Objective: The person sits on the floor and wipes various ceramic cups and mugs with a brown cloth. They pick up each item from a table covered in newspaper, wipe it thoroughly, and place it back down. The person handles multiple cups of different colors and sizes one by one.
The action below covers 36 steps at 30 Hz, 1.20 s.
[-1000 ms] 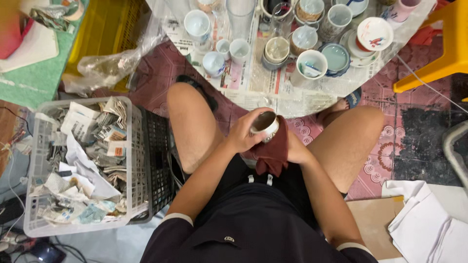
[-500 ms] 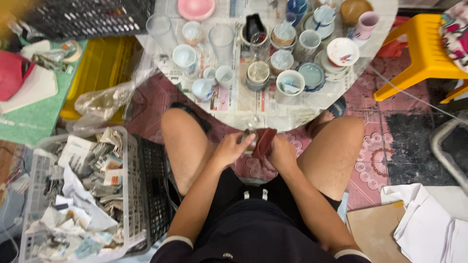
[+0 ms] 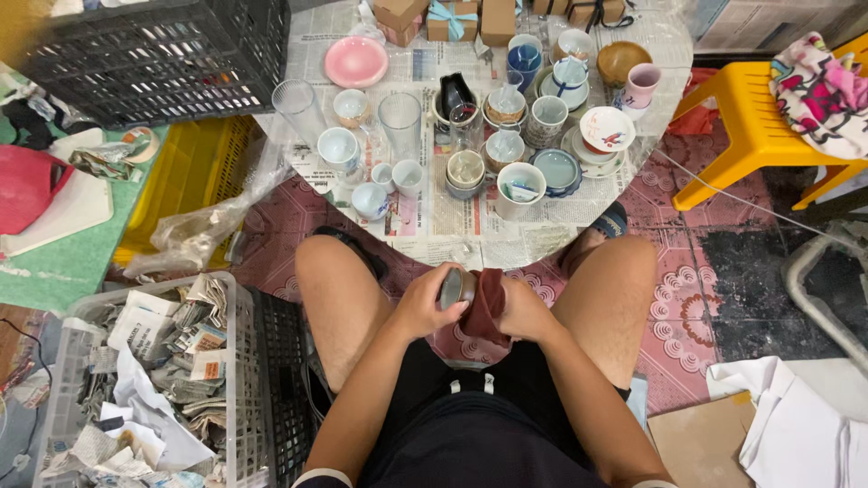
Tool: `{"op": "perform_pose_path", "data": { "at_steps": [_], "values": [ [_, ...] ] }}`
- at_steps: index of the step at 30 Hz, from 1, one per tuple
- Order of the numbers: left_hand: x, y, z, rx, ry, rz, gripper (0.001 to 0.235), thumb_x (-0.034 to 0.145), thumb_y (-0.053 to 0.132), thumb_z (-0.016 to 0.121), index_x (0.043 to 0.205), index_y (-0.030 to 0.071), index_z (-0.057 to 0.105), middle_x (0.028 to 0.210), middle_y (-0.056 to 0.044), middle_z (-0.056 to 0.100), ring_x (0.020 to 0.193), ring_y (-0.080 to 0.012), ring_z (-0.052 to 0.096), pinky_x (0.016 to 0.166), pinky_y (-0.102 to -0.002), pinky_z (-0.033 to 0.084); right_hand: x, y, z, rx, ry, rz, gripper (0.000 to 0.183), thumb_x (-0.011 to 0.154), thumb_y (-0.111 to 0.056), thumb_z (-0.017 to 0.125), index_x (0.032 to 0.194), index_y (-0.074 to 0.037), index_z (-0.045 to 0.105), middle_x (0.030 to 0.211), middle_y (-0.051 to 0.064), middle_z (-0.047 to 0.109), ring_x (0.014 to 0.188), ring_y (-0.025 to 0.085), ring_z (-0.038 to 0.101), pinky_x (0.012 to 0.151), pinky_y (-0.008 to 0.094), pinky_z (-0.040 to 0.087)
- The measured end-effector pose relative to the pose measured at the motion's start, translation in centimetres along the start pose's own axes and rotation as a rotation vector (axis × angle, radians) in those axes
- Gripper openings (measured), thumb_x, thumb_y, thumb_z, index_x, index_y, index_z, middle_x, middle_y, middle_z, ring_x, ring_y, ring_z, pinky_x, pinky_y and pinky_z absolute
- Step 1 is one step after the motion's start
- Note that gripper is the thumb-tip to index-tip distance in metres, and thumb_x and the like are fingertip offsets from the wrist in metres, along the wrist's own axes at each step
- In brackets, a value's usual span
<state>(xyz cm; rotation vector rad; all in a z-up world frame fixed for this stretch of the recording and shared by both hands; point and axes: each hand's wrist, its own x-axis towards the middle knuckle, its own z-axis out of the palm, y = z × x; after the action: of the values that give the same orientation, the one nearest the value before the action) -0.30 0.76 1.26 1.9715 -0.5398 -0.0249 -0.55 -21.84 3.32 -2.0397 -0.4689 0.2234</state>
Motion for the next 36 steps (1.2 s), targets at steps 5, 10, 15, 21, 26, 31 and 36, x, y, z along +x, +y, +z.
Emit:
{"op": "perform_pose_path", "data": {
  "at_steps": [5,10,15,21,26,31,36],
  "values": [
    [0.5,-0.8,0.3,-0.163,0.071,0.045,0.06,0.084,0.052,0.06,0.125,0.007,0.059,0.106,-0.014,0.07,0.098,-0.0258,0.069,0.087,-0.039,0.053,0.5,1.2,0.1,0.135,0.051,-0.16,0.058,0.073,-0.018,0.086,0.123,-0.002,0.063,0.106,0.012,0.075,0.095,0.02,0.073,0.085,0.036,0.057],
    [0.5,-1.3,1.4,-0.283,0.186,0.063,0.065,0.09,0.052,0.059,0.132,0.003,0.053,0.112,-0.015,0.069,0.106,-0.0237,0.067,0.095,-0.037,0.052,0.7,4.0,1.7,0.568,0.173,-0.107,0.061,0.083,-0.012,0.079,0.135,0.001,0.05,0.123,0.013,0.067,0.107,0.024,0.067,0.092,0.038,0.054],
    [0.3,-4.3,2.7,-0.325,0.197,-0.005,0.058,0.097,0.046,0.057,0.133,0.0,0.051,0.106,-0.013,0.068,0.1,-0.0212,0.066,0.091,-0.036,0.052,1.2,4.1,2.0,0.231,0.47,-0.338,0.055,0.089,-0.007,0.071,0.139,0.0,0.049,0.132,0.016,0.056,0.125,0.029,0.057,0.113,0.037,0.041],
    [1.0,-9.6,4.8,-0.795,-0.057,-0.486,0.076,0.104,0.063,0.047,0.136,-0.004,0.061,0.099,-0.009,0.071,0.072,-0.0101,0.058,0.054,-0.023,0.041,0.4,0.5,0.7,0.007,0.381,-0.42,0.047,0.082,-0.006,0.074,0.125,0.007,0.06,0.121,0.015,0.072,0.107,0.022,0.068,0.108,0.045,0.04],
    [0.8,-6.4,3.6,-0.505,-0.009,-0.415,0.075,0.089,0.051,0.065,0.148,0.013,0.039,0.119,-0.009,0.065,0.09,-0.015,0.066,0.072,-0.029,0.053,0.2,4.8,2.2,0.631,0.336,0.093,0.034,0.087,-0.007,0.077,0.118,0.005,0.069,0.098,0.013,0.073,0.077,0.025,0.067,0.066,0.044,0.055],
    [0.3,-0.3,0.6,0.066,0.05,0.218,0.073,0.075,0.03,0.086,0.135,0.01,0.051,0.126,-0.014,0.065,0.117,-0.0289,0.065,0.102,-0.04,0.052,0.8,16.3,4.0,0.197,0.453,-0.132,0.026,0.095,-0.008,0.069,0.12,-0.003,0.066,0.114,0.007,0.071,0.104,0.018,0.067,0.09,0.035,0.055],
    [0.4,0.7,0.5,-0.051,0.148,0.183,0.084,0.076,0.031,0.086,0.144,0.005,0.044,0.126,-0.017,0.062,0.119,-0.0285,0.062,0.102,-0.041,0.05,0.6,23.7,5.5,0.046,0.467,-0.007,0.027,0.101,-0.006,0.061,0.128,-0.004,0.063,0.122,0.01,0.068,0.113,0.022,0.063,0.097,0.038,0.05]
  ]
}}
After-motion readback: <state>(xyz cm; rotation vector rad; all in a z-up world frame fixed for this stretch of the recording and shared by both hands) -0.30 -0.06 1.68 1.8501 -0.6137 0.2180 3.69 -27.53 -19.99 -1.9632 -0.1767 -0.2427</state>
